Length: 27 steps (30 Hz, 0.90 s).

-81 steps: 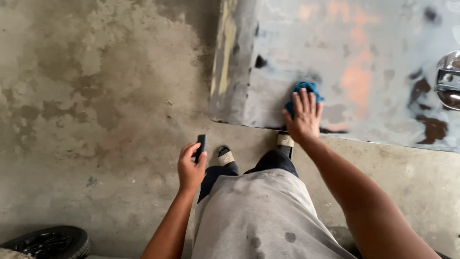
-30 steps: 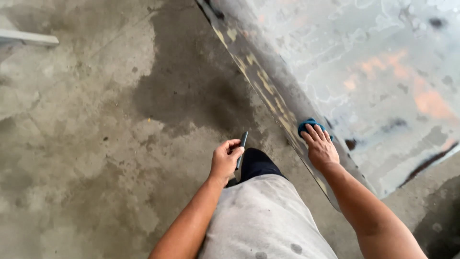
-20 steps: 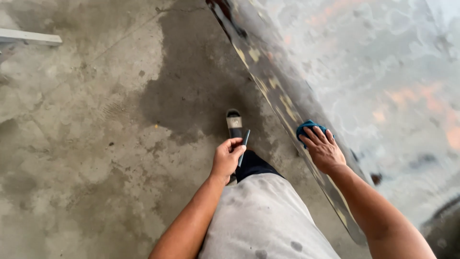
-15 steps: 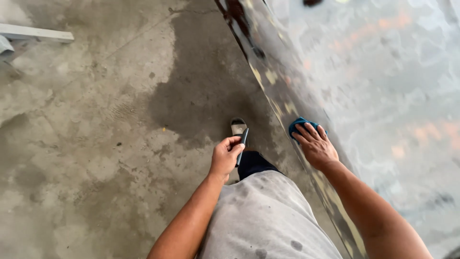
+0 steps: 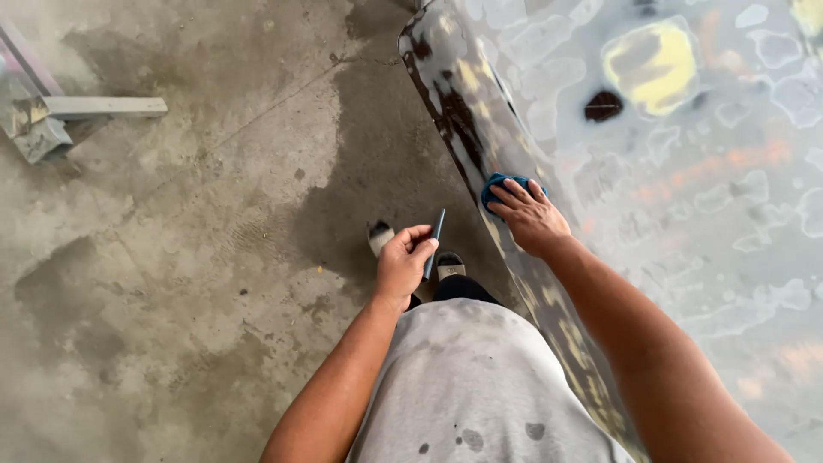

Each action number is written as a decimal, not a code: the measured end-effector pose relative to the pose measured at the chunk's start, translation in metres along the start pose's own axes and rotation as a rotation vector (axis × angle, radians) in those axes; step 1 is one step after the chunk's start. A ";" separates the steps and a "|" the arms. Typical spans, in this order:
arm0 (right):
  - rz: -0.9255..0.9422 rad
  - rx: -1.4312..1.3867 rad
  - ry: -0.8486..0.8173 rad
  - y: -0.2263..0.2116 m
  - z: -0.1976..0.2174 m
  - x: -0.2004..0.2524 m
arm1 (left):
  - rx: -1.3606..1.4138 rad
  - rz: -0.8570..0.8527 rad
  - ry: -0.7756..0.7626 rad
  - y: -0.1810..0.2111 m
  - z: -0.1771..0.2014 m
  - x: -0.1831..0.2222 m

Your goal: The person cleans a large, flat car part, likely a door panel, using a blue cloth and a black sanding block. They wipe the surface, sand specific areas, and periodically rinse the cloth and sanding block in a green bucket of water.

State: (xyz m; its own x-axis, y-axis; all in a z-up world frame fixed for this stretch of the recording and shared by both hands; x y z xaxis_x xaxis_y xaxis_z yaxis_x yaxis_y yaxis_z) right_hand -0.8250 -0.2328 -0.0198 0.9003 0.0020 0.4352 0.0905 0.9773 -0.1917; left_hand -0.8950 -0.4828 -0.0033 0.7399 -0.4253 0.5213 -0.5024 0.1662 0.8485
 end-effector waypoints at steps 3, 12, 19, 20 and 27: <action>-0.021 -0.009 0.014 -0.001 0.015 -0.034 | 0.006 0.037 -0.043 0.025 0.008 -0.038; -0.181 -0.084 0.029 -0.008 0.073 -0.166 | -0.161 0.047 -0.182 0.071 0.057 -0.185; -0.294 -0.205 0.054 -0.008 0.107 -0.243 | -0.239 0.020 -0.223 0.146 0.092 -0.265; -0.305 -0.201 0.104 0.002 0.119 -0.258 | -0.217 0.045 -0.239 0.158 0.092 -0.279; -0.328 -0.377 0.371 0.045 0.164 -0.324 | -0.171 0.100 -0.309 0.214 0.091 -0.368</action>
State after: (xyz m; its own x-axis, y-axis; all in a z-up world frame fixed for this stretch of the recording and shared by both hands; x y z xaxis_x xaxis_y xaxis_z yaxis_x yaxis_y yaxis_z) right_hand -1.1828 -0.1550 -0.0255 0.8818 -0.4260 0.2023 0.4710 0.7721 -0.4266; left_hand -1.3158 -0.3712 -0.0214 0.5080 -0.6435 0.5725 -0.4636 0.3559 0.8114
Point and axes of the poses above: each hand's wrist, its own x-axis away from the middle knuckle, its own z-axis out of the back of the hand, y = z × x, the point moved 4 cm from there along -x, towards the middle knuckle, and after that the axes turned 6 degrees about -x, right-handed, at the moved point
